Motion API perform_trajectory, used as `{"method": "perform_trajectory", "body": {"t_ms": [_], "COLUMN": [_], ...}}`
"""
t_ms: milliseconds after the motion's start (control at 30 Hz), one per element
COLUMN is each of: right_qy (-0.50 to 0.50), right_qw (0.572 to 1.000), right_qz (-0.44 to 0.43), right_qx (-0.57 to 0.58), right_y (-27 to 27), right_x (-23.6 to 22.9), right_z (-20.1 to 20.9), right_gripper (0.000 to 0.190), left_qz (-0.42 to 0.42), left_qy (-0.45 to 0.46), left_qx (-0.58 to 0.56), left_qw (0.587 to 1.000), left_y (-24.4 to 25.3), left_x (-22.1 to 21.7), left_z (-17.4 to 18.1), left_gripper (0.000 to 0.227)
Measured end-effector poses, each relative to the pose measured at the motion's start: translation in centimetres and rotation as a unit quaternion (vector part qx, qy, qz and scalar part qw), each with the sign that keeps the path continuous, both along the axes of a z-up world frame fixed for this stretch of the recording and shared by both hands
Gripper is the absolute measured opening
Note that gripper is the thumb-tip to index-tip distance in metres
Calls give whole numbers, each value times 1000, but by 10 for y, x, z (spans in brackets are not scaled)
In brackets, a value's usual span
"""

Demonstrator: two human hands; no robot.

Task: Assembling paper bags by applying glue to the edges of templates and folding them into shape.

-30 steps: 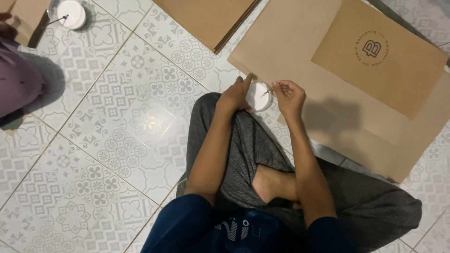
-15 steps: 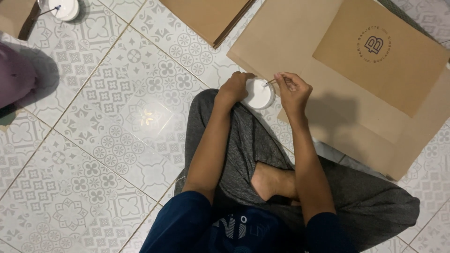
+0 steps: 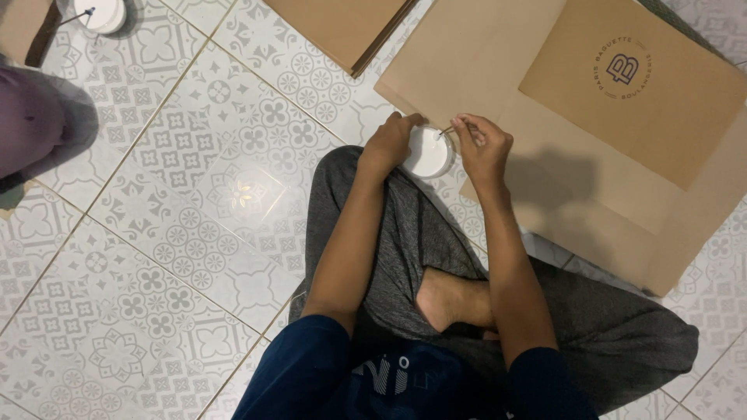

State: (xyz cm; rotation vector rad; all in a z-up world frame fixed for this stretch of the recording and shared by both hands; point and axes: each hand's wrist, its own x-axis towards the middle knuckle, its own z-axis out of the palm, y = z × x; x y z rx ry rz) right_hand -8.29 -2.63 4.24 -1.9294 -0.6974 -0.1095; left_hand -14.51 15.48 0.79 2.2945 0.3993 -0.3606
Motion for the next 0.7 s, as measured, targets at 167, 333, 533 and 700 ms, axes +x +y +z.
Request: {"method": "perform_trajectory", "body": {"t_ms": [167, 333, 533, 700], "right_qy": [-47, -77, -86, -93], "right_qw": [998, 996, 993, 990], "right_qz": [30, 48, 79, 95], "right_qx": [-1, -12, -32, -40], "right_y": [0, -1, -1, 0], "right_x": [1, 0, -1, -2], "right_z": [-1, 7, 13, 16], "right_gripper": [7, 7, 10, 10], "left_qz": [0, 0, 4, -4], "left_qy": [1, 5, 8, 8], "left_qx": [7, 16, 6, 12], "left_qw": [1000, 1000, 1000, 1000], "left_y": [0, -2, -1, 0], "left_x": [1, 4, 5, 6], "left_z": [-5, -9, -10, -18], "left_gripper": [58, 56, 55, 59]}}
